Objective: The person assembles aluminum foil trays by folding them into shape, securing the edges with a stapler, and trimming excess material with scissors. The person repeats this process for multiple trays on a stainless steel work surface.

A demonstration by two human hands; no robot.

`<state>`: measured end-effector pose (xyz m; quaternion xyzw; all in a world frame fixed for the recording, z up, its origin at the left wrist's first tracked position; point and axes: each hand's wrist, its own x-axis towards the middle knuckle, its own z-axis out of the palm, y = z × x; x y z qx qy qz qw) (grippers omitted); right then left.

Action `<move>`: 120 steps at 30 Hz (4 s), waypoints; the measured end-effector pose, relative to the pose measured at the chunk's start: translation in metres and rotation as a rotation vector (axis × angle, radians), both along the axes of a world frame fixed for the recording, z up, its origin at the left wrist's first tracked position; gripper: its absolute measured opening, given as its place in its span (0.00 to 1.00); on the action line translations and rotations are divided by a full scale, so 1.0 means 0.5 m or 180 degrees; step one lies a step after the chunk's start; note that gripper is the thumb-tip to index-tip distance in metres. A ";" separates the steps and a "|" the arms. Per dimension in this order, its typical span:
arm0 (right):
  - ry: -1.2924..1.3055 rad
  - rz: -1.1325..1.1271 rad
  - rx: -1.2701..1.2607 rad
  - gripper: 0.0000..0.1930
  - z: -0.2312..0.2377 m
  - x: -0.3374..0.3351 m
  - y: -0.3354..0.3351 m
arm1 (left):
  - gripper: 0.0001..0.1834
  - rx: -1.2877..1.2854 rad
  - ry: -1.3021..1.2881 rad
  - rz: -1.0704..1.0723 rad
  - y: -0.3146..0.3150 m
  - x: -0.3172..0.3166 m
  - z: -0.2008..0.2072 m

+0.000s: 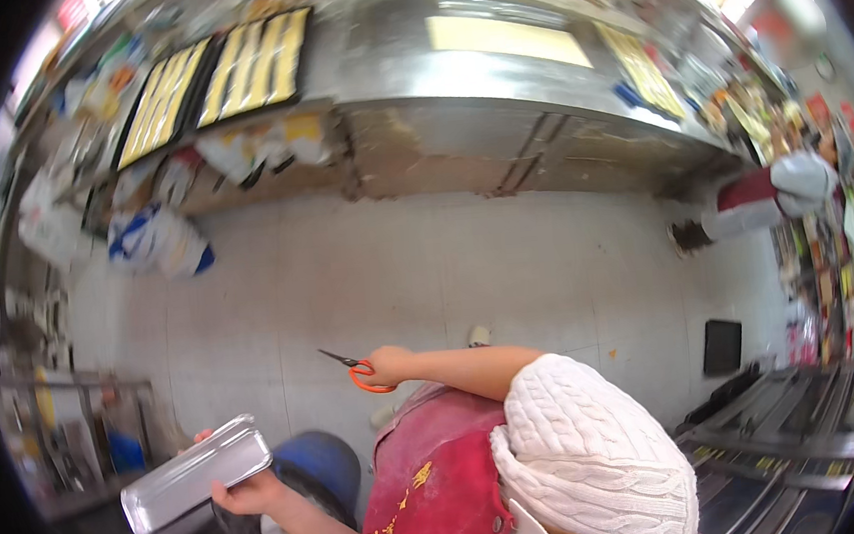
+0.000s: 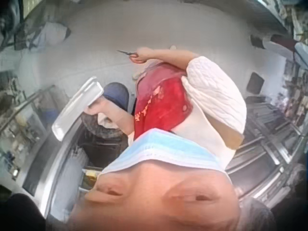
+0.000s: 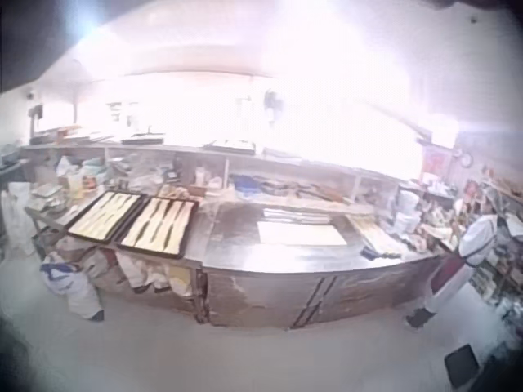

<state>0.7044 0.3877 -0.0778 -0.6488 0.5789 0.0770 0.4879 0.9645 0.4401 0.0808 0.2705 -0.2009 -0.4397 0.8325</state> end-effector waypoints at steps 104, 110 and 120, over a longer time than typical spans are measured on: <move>-0.0128 -0.0219 -0.2967 0.03 0.541 -1.897 -0.739 | 0.32 0.1323 -0.1149 -0.3939 -1.055 -1.852 -0.045; -0.0235 0.0514 -0.2596 0.05 0.517 -1.757 -0.886 | 0.38 0.0773 -0.0920 -0.4128 -1.079 -1.926 -0.016; -0.0670 -0.0715 -0.3897 0.18 0.472 -1.719 -0.898 | 0.40 0.0550 -0.1444 -0.3799 -1.080 -1.940 0.047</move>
